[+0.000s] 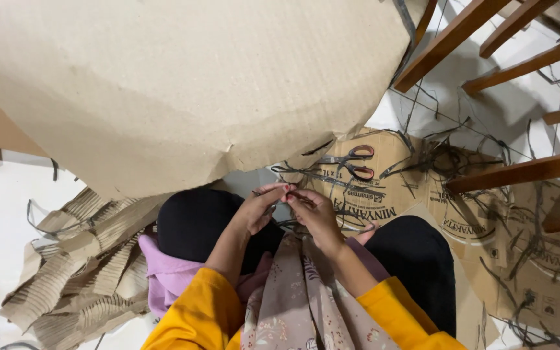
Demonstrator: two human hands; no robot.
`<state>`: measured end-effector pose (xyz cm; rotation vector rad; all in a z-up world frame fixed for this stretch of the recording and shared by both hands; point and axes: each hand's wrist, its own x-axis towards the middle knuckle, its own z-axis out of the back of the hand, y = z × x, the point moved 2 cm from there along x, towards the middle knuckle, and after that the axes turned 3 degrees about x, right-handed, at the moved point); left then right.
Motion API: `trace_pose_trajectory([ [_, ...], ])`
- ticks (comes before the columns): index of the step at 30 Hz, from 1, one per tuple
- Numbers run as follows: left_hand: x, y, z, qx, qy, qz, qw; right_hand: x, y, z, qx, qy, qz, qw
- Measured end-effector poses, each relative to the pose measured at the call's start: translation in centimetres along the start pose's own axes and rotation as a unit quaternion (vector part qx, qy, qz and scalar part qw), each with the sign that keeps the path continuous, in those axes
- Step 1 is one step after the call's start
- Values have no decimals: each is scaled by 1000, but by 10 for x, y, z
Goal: The person wraps the legs and seat of a wooden chair with cardboard, securing it by winding and tying black plastic strips around the material.
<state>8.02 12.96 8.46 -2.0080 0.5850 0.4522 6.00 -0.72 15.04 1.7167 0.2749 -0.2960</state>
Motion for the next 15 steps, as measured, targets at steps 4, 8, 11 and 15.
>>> trace_pose_trajectory([
  [4,10,10,5,12,9,-5,1000,-4,1,-6,12,-2,-13,1000],
  [8,18,18,15,30,22,-28,999,-1,-7,-4,32,19,-27,999],
  [11,17,16,11,18,18,-51,998,-2,4,-8,60,37,-27,997],
  [15,15,16,10,28,19,-67,997,12,-23,22,61,35,-19,997],
])
